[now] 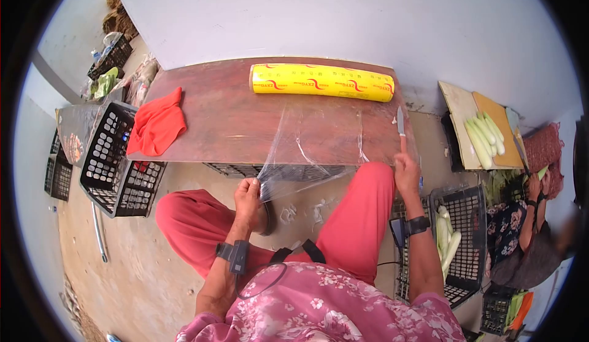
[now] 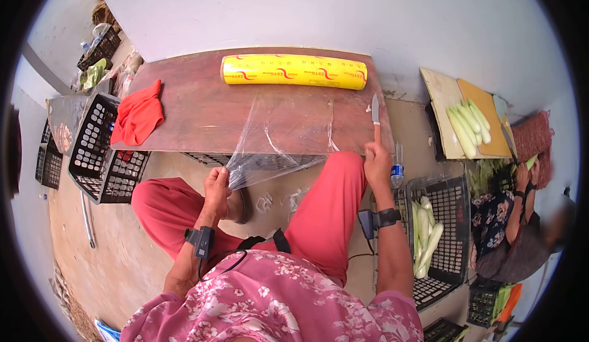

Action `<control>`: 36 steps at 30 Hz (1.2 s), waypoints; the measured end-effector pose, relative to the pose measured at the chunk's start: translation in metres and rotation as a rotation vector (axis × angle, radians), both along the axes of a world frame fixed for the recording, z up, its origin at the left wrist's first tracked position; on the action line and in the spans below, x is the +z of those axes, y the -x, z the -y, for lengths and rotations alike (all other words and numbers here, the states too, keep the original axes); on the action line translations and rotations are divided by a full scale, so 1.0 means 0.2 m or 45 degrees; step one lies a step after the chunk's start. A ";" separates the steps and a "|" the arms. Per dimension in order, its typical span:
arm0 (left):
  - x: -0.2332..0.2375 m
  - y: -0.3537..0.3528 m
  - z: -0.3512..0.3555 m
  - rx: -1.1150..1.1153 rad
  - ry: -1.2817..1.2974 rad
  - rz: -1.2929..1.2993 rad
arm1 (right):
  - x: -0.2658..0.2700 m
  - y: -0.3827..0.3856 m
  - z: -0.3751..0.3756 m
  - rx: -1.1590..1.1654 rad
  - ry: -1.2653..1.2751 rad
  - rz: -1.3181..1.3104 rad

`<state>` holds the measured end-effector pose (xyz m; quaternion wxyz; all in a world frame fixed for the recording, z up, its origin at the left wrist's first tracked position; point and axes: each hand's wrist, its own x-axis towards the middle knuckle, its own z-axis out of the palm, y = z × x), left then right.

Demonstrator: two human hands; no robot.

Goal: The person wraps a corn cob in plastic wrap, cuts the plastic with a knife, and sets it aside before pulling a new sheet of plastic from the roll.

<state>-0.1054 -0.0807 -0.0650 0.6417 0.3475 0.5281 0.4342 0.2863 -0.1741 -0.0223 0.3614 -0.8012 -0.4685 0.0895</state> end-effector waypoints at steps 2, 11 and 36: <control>-0.01 0.01 0.00 -0.005 -0.016 -0.008 | 0.22 0.14 -0.16 0.062 -0.184 0.183; 0.03 -0.01 0.01 0.006 -0.002 0.055 | 0.40 0.33 -1.03 0.609 -0.073 0.966; 0.16 -0.22 -0.40 0.017 -0.290 -0.328 | 0.25 0.07 -1.68 0.594 0.162 1.206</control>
